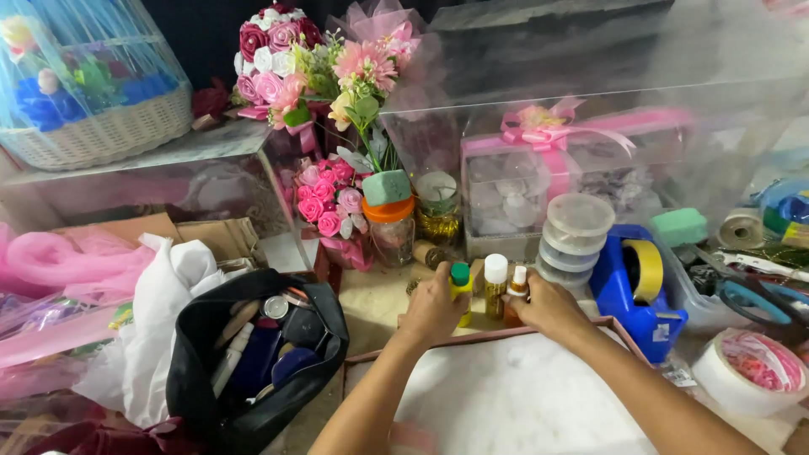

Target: Arranging various items like small bottles and containers inside a box and using a utility knife for adjustments.

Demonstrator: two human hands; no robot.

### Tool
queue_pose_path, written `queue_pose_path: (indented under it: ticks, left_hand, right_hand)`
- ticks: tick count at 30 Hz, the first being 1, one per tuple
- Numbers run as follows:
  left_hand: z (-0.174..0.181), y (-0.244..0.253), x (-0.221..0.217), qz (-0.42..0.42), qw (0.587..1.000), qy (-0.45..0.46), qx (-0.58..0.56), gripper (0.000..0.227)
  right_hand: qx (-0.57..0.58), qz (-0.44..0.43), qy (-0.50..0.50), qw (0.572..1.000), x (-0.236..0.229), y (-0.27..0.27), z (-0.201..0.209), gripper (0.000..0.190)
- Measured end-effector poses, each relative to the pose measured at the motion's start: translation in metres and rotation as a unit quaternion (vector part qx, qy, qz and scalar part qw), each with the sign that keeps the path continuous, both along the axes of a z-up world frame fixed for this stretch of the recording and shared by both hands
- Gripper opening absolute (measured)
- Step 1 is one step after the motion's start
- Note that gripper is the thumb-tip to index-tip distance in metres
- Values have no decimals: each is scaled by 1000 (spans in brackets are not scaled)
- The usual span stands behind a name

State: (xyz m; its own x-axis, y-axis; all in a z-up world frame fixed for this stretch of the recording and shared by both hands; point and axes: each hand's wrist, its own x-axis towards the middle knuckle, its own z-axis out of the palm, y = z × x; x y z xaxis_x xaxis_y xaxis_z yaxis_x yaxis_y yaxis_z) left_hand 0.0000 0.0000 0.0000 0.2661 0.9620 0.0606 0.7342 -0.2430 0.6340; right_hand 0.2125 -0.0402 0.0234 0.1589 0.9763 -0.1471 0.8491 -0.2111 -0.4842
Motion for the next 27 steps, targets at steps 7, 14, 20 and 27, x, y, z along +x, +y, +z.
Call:
queue_pose_path:
  ticks: [7, 14, 20, 27]
  left_hand:
    - [-2, 0, -3, -18, 1000, -19, -11, 53]
    - [-2, 1, -8, -29, 999, -23, -31, 53]
    - [27, -37, -35, -12, 997, 47, 63, 38]
    - [-9, -77, -72, -100, 980, 153, 77, 28]
  right_hand:
    - [-66, 36, -67, 995, -1, -18, 40, 70]
    - [-87, 73, -172, 978, 3, -46, 80, 39]
    - [-1, 179, -159, 971, 5, -55, 48, 24]
    - [49, 237, -283, 928, 25, -56, -22, 24]
